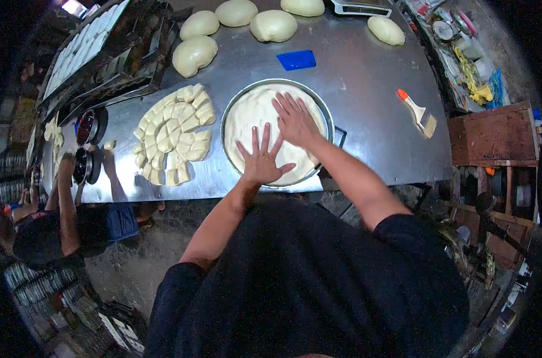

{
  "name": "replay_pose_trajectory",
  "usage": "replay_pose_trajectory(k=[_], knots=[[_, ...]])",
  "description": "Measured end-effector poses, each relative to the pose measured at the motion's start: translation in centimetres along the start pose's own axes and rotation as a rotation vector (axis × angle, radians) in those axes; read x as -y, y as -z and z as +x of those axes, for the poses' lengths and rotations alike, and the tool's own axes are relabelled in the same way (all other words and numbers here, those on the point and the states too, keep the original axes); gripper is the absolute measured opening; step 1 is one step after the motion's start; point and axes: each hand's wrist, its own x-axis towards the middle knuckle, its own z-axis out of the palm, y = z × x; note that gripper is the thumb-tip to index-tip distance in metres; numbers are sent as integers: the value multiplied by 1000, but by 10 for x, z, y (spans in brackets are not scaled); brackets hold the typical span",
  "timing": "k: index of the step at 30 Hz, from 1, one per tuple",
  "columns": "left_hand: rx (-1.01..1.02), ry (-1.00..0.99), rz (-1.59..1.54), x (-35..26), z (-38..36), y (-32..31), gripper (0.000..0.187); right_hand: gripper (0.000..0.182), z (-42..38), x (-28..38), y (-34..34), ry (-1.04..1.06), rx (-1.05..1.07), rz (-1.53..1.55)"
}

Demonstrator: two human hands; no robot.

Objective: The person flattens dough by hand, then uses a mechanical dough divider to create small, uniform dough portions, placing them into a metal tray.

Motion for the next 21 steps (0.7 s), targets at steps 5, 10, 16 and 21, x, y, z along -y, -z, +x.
replay_pose_trajectory(k=[5,10,16,21], knots=[[352,-58,-77,8,18,29,97,57,-8,-8,4,-55,-50,74],[100,34,71,-21,-29,3,106,59,-26,-56,24,-403,147,747],[197,89,-12,-44,-28,6,114,98,-141,0,86,-936,-68,277],[-185,94,-670,-44,-55,9,53,111,-197,8,84,-1190,-210,764]])
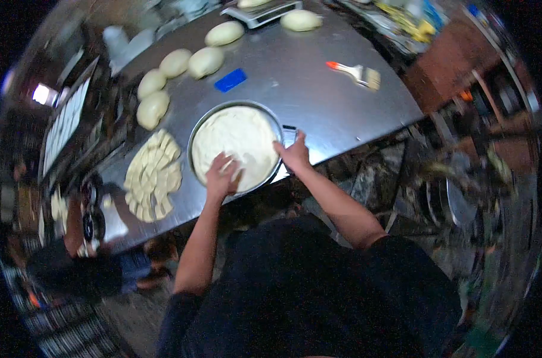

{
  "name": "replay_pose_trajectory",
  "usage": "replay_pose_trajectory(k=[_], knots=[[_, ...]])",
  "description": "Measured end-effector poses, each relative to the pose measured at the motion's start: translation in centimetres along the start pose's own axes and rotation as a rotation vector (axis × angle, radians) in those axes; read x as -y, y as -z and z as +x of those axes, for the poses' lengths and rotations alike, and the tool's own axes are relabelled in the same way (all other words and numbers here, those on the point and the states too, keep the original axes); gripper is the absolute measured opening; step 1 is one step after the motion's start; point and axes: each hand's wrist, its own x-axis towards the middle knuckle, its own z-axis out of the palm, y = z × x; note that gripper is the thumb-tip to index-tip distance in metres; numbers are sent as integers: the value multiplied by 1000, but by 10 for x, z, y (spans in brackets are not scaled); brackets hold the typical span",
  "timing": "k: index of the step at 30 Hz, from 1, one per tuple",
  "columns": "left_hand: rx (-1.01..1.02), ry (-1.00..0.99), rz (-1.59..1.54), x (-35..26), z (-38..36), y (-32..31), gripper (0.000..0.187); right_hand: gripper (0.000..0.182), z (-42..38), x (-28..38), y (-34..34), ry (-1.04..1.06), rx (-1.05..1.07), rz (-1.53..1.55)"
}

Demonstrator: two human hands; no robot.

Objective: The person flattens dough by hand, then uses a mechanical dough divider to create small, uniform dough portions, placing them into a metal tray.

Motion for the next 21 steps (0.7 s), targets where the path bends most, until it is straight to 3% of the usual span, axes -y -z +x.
replay_pose_trajectory(k=[1,3,4,6,7,8,10,12,14,16,17,18,19,21], knots=[[-202,-12,-365,12,-14,1,29,111,-20,-1,13,-41,9,-8],[-627,-121,-109,-3,-66,11,16,112,-67,-19,28,-69,-36,9],[-697,-128,-263,38,-77,0,20,112,-94,-34,28,-58,-82,24],[-593,247,-348,18,-126,1,34,104,-146,-58,38,-114,-166,94],[-219,524,-436,23,-143,8,39,101,-168,-84,34,-56,-310,58],[-152,585,-419,42,-143,-8,45,99,-203,-70,59,-189,-244,103],[-38,484,-920,35,-167,-28,48,101,-240,-101,66,-221,-337,41],[29,516,-897,27,-176,-48,42,97,-273,-128,99,-252,-429,22],[143,474,-799,-4,-190,-59,40,92,-300,-149,133,-380,-417,23],[222,285,-454,-42,-214,-81,36,87,-330,-183,163,-454,-518,99],[258,225,-441,-39,-218,-103,35,83,-345,-202,178,-491,-568,140],[304,250,-108,-80,-230,-109,36,78,-359,-218,190,-527,-619,181],[413,-22,36,-48,-217,-148,35,68,-366,-228,206,-506,-702,134],[547,-318,211,-36,-214,-204,36,57,-380,-309,219,-520,-741,236]])
